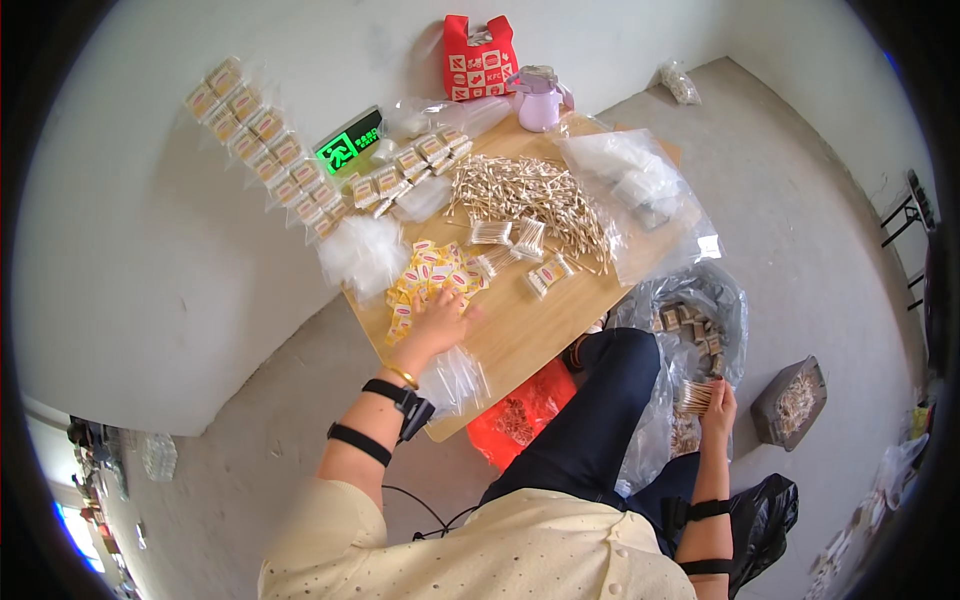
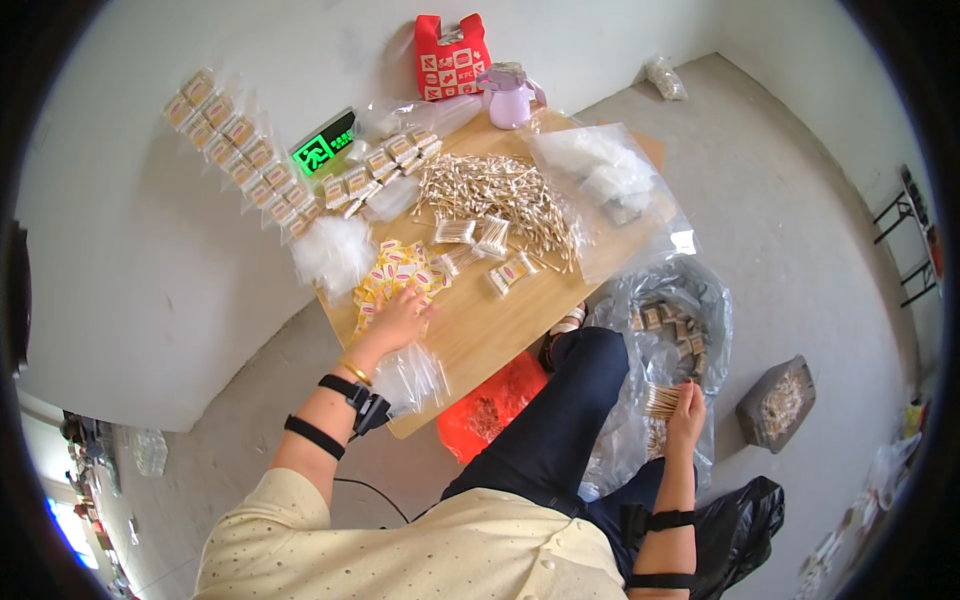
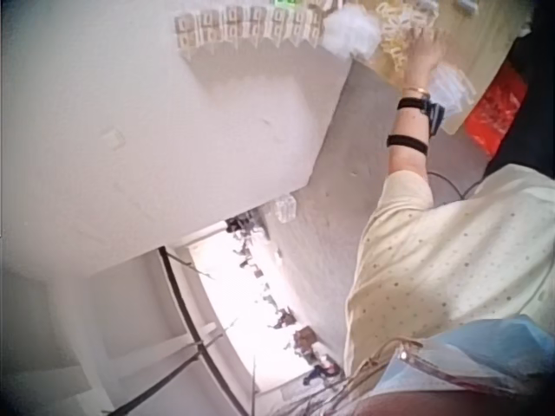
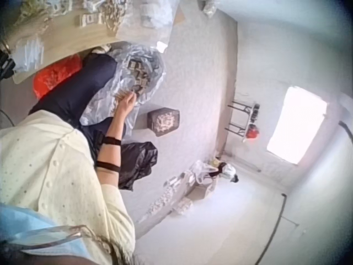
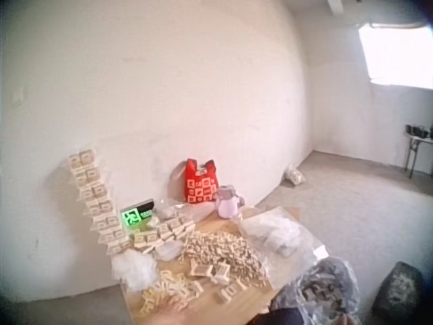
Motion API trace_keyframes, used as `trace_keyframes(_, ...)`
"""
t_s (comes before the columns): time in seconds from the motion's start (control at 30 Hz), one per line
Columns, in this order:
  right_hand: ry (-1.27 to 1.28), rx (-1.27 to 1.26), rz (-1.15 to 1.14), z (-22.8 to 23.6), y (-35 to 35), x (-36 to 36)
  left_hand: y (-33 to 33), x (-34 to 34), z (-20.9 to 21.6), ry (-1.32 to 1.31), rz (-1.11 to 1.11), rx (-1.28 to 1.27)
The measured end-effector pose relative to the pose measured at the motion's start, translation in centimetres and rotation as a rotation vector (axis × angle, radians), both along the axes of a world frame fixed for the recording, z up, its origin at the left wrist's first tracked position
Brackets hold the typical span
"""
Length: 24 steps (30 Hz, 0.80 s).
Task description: The person sits on the floor and repeatedly picks up small rectangular items and clear plastic bags. They insert the items into the bags and fold the tops closed, placing the finished packages on a wooden board.
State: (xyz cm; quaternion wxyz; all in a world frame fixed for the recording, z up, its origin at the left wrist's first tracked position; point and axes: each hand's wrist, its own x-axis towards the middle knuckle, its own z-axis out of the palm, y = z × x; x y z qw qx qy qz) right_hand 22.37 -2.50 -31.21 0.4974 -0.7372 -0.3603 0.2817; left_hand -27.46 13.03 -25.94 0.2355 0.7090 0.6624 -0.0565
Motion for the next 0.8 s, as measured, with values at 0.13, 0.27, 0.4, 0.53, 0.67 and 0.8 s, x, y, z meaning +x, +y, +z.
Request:
trace_keyframes(0.13,0.111,-0.004,0.004,1.1,0.0,-0.7,-2.3,-8.6,-2.5,-0.239,0.014,0.406)
trace_keyframes(0.27,0.08,-0.029,-0.013,-1.0,-0.5,0.9,-5.5,-10.9,-0.3,0.096,-0.044,0.397)
trace_keyframes(0.4,0.092,-0.003,0.023,-0.8,0.0,0.1,-6.1,-11.2,0.1,0.107,-0.104,0.3)
trace_keyframes(0.53,0.052,0.026,0.034,-2.3,0.6,0.8,-4.7,-10.6,-1.6,0.136,-0.067,0.344)
trace_keyframes(0.67,0.086,0.072,0.028,-1.8,0.3,0.1,-3.3,-10.7,-2.1,0.128,0.057,0.446)
trace_keyframes(0.8,0.113,-0.026,-0.028,-0.6,-0.4,0.5,-4.6,-9.9,-2.2,0.022,0.07,0.69)
